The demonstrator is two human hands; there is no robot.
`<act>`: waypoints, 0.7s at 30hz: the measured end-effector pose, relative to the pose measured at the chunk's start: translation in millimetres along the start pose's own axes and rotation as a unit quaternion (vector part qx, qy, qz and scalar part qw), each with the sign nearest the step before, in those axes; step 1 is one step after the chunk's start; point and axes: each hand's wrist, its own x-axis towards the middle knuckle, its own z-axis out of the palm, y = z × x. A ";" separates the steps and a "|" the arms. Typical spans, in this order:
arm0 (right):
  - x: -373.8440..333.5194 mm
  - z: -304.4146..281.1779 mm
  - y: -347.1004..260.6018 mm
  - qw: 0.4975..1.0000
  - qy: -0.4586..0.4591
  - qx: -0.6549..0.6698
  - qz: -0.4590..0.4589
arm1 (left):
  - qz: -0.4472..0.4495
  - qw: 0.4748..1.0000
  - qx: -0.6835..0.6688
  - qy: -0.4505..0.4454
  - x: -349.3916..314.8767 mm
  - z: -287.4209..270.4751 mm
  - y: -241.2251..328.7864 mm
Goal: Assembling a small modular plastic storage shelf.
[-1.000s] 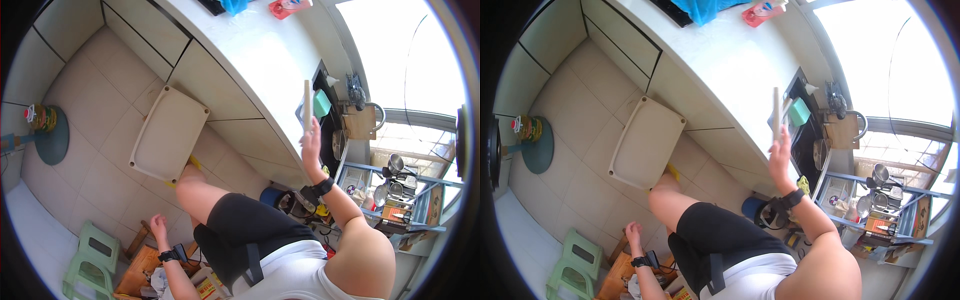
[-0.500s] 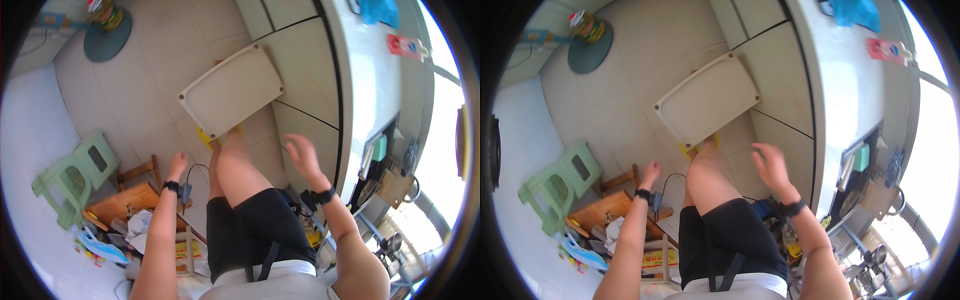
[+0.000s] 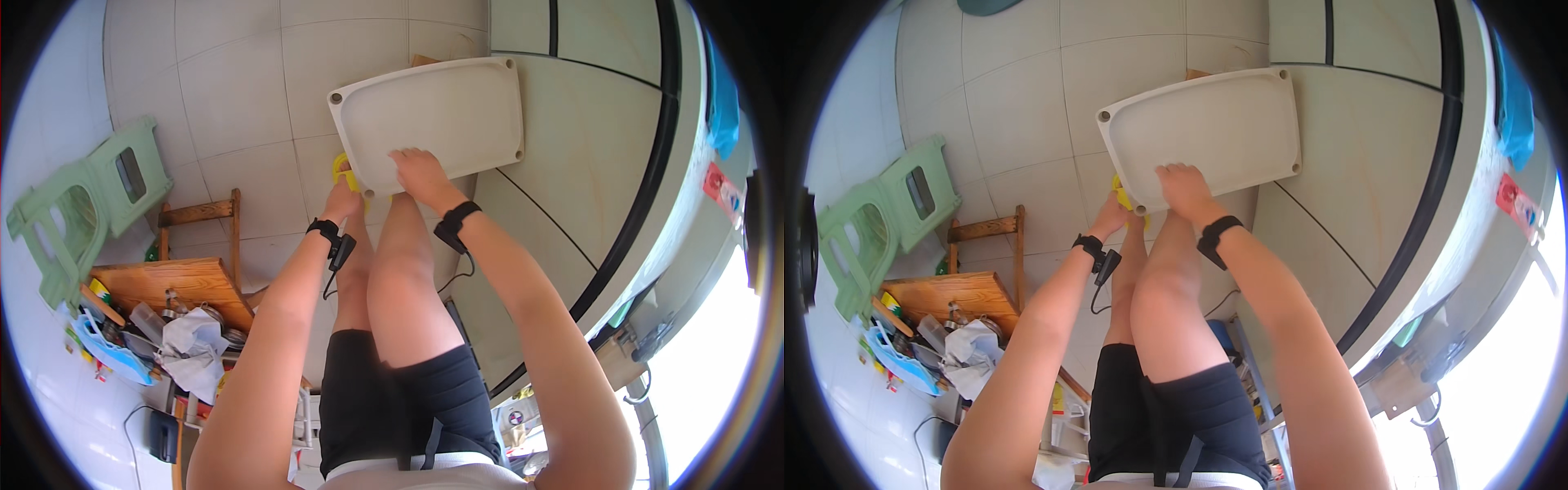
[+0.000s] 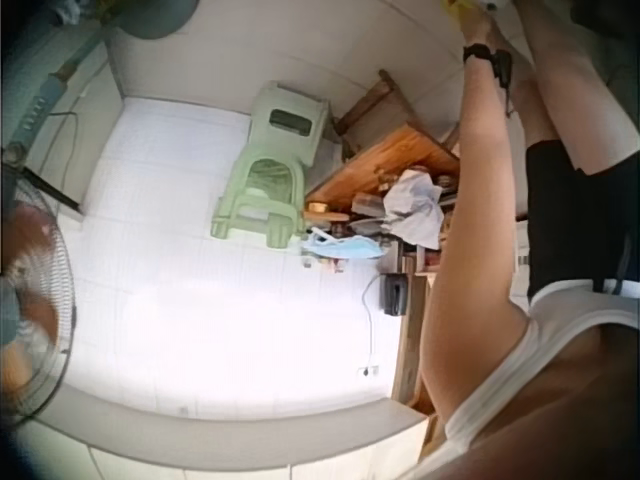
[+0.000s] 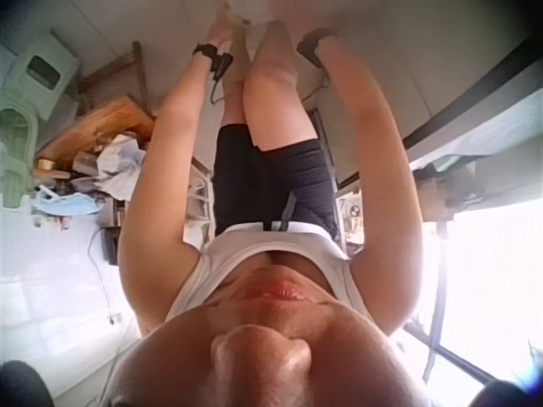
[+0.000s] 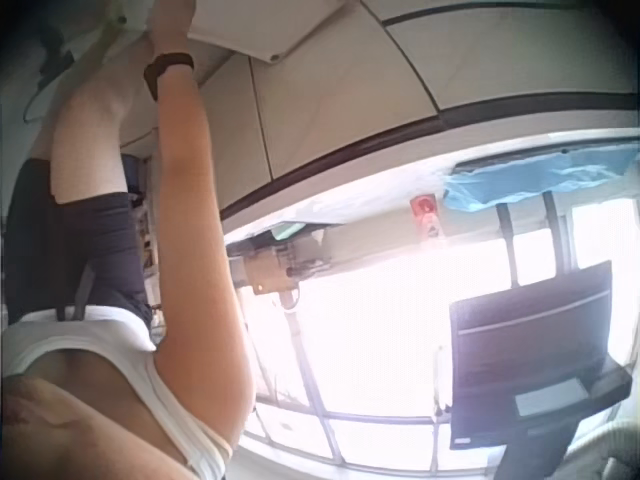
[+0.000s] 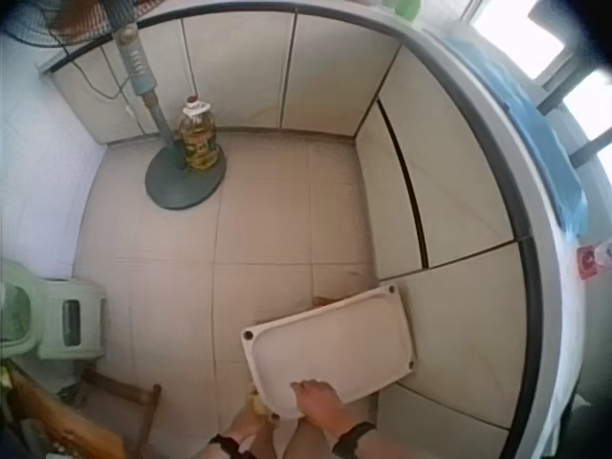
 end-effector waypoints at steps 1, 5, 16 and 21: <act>18.8 -4.2 -7.5 1.000 -0.005 -0.005 -0.008 | 0.000 1.000 -0.010 0.016 9.2 -4.7 -9.0; 81.7 -15.9 -29.3 0.988 0.152 -0.008 -0.035 | -0.049 0.997 -0.009 0.050 40.8 -20.8 -11.9; 180.5 -7.2 -43.0 0.996 0.006 -0.092 -0.007 | 0.111 0.981 0.011 0.159 113.6 -74.8 -14.3; 191.6 0.5 -41.2 0.989 0.027 -0.131 0.062 | 0.160 0.975 0.015 0.154 143.7 -80.8 3.4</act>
